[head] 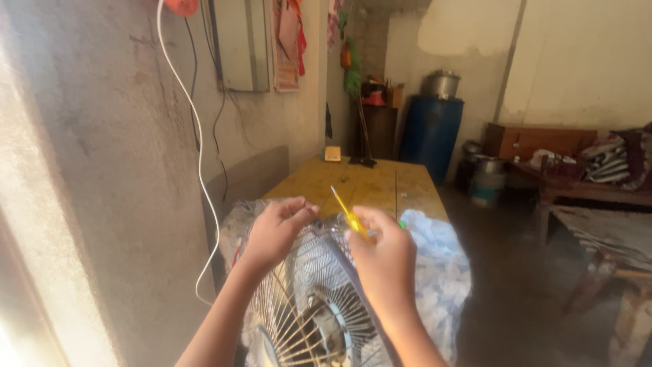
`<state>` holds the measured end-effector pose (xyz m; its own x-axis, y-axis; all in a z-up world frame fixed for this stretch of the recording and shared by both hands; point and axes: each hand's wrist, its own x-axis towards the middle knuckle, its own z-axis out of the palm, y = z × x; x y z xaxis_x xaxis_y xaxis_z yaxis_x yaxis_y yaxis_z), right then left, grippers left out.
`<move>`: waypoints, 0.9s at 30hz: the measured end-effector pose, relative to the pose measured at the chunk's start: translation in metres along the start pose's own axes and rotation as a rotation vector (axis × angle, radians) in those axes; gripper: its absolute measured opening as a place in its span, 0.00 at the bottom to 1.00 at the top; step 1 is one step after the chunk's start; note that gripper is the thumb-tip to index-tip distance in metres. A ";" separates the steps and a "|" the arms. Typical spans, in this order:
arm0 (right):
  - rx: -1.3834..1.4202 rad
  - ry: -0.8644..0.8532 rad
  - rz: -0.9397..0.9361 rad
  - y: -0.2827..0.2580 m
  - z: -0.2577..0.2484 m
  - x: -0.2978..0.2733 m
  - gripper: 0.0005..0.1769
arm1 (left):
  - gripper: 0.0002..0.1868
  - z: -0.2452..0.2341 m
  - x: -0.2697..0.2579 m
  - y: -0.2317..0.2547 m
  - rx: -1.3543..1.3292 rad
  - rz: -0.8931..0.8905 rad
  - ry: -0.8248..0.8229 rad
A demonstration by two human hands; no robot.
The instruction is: The person works on an electric fan placed on a wooden table. They first handle and tie a red wire around the fan's front grille, then use a yellow screwdriver to tighten a screw on the fan's central hub. The person does not fully disassemble or reassemble the fan in this clip.
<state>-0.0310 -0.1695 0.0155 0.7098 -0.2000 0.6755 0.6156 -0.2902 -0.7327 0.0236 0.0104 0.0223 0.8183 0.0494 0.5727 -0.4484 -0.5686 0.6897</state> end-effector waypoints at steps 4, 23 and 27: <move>-0.036 0.069 -0.282 0.001 -0.004 -0.011 0.16 | 0.21 -0.002 -0.001 0.001 -0.025 -0.075 -0.087; -0.073 0.049 -0.421 -0.004 -0.005 -0.020 0.14 | 0.16 0.002 0.007 -0.020 -0.342 0.109 -0.161; -0.040 0.046 -0.447 -0.005 -0.013 -0.026 0.14 | 0.15 0.002 0.003 -0.011 -0.341 0.059 -0.186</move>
<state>-0.0569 -0.1748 0.0031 0.3608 -0.0881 0.9285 0.8437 -0.3935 -0.3651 0.0316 0.0158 0.0154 0.8250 -0.1426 0.5469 -0.5644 -0.2590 0.7838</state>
